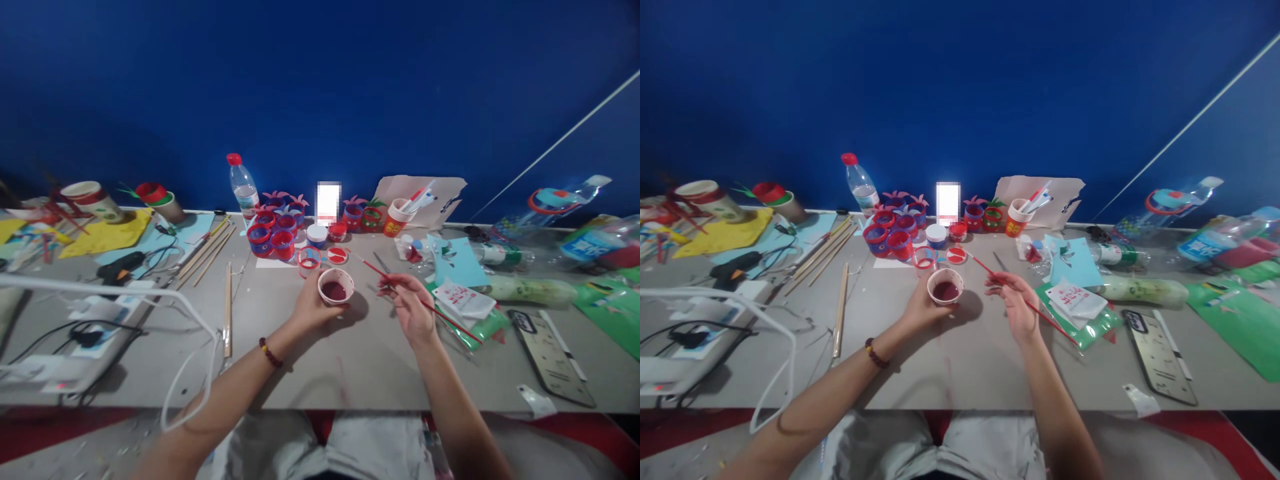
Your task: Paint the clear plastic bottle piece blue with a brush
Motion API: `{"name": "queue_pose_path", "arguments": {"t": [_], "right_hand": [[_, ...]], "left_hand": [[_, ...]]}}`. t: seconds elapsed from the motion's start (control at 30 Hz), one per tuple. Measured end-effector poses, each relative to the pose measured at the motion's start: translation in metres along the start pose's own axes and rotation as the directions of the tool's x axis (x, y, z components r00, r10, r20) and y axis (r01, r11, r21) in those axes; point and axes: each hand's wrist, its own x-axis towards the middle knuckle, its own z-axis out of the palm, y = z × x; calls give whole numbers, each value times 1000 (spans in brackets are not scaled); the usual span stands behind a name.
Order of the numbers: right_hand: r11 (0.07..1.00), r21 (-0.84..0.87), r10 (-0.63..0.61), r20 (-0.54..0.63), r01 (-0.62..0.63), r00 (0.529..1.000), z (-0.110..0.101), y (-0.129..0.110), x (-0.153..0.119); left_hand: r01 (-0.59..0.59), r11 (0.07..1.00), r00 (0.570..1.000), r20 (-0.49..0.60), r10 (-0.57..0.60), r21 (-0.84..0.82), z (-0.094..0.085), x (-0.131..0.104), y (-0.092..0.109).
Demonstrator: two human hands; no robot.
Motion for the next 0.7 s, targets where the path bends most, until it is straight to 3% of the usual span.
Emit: {"name": "queue_pose_path", "arguments": {"t": [0.17, 0.37, 0.5, 0.7], "right_hand": [[992, 89, 87, -29, -84, 996, 10, -6, -1], [974, 146, 173, -3, -171, 985, 14, -7, -1], [992, 35, 124, -7, -123, 992, 16, -10, -3], [977, -211, -22, -27, 16, 999, 13, -26, -11]], "left_hand": [[-127, 986, 983, 121, 140, -108, -3, 1, 4], [-58, 986, 982, 170, 84, -156, -8, 3, 3], [-43, 988, 987, 150, 65, -145, -7, 4, 3], [-18, 988, 1000, 16, 21, -153, -4, 4, 3]]}}
